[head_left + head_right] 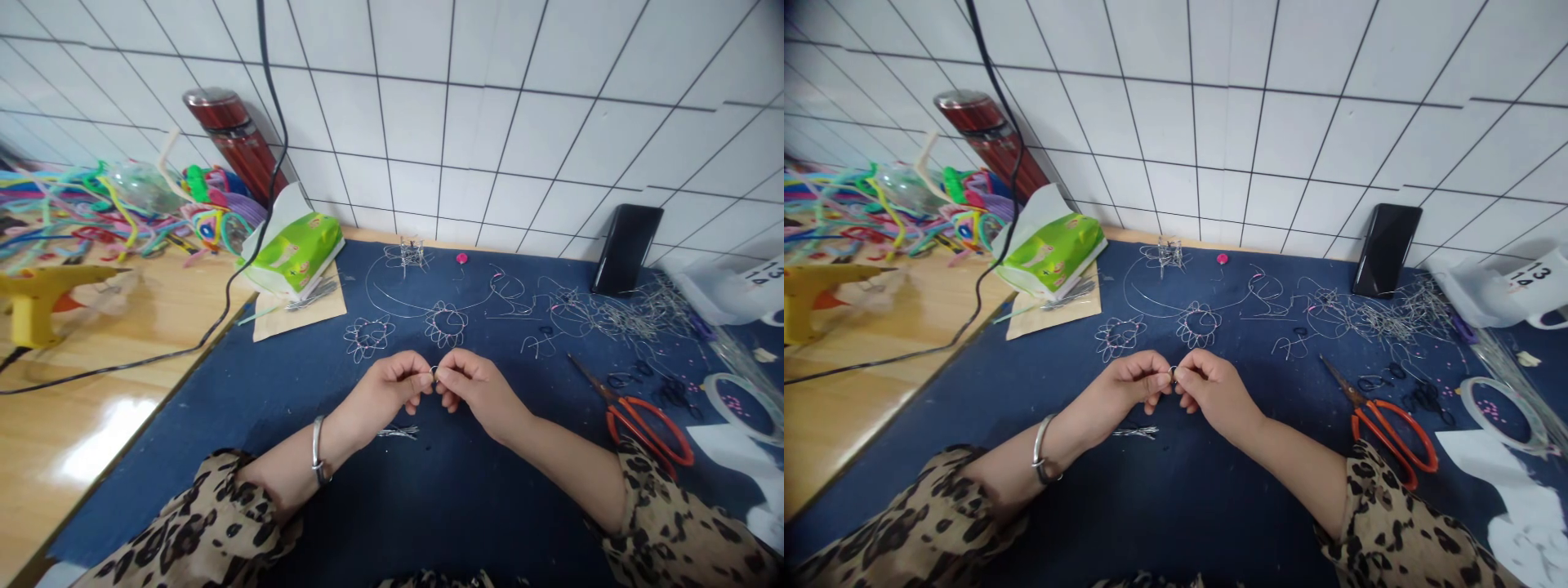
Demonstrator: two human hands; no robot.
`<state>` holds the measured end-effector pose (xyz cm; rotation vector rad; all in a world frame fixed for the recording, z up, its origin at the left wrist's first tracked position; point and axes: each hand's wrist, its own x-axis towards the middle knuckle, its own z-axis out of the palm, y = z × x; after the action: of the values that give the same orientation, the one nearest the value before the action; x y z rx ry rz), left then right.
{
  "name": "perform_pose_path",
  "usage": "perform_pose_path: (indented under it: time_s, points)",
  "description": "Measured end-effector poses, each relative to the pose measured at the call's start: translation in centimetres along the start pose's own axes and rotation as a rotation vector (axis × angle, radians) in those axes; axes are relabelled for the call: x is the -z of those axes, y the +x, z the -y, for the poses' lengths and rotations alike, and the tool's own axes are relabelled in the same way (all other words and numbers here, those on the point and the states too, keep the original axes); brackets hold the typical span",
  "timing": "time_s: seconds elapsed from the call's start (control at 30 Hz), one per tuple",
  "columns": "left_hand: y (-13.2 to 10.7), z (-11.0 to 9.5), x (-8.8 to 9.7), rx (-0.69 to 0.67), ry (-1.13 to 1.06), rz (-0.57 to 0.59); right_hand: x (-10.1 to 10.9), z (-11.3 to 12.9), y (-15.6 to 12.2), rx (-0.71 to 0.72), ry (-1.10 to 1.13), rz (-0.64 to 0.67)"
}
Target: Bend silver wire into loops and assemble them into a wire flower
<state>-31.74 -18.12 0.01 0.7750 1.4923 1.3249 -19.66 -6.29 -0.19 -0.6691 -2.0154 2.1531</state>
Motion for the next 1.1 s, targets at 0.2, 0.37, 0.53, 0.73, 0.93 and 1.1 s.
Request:
perform_pose_path:
  time_s: [0.2, 0.37, 0.53, 0.73, 0.93, 1.1]
  points:
    - [0.0, 0.3, -0.2, 0.0, 0.019, -0.016, 0.0, 0.1, 0.0, 0.016, -0.057, 0.022]
    - [0.1, 0.2, -0.1, 0.013, -0.04, -0.018, -0.2, 0.4, -0.2, 0.009, -0.124, 0.009]
    - [0.0, -0.1, 0.1, 0.022, -0.03, 0.006, -0.1, 0.9, -0.5, 0.049, -0.285, 0.014]
    - [-0.1, -0.1, 0.0, 0.023, 0.12, 0.017, 0.6, 1.5, -0.4, 0.097, -0.417, -0.055]
    - [-0.4, -0.6, 0.3, 0.016, 0.1, 0.094, 0.7, 1.9, -0.4, 0.142, -0.426, -0.051]
    - [-0.3, -0.7, 0.4, 0.047, 0.108, 0.144, 0.6, 2.1, -0.5, 0.188, -0.414, -0.074]
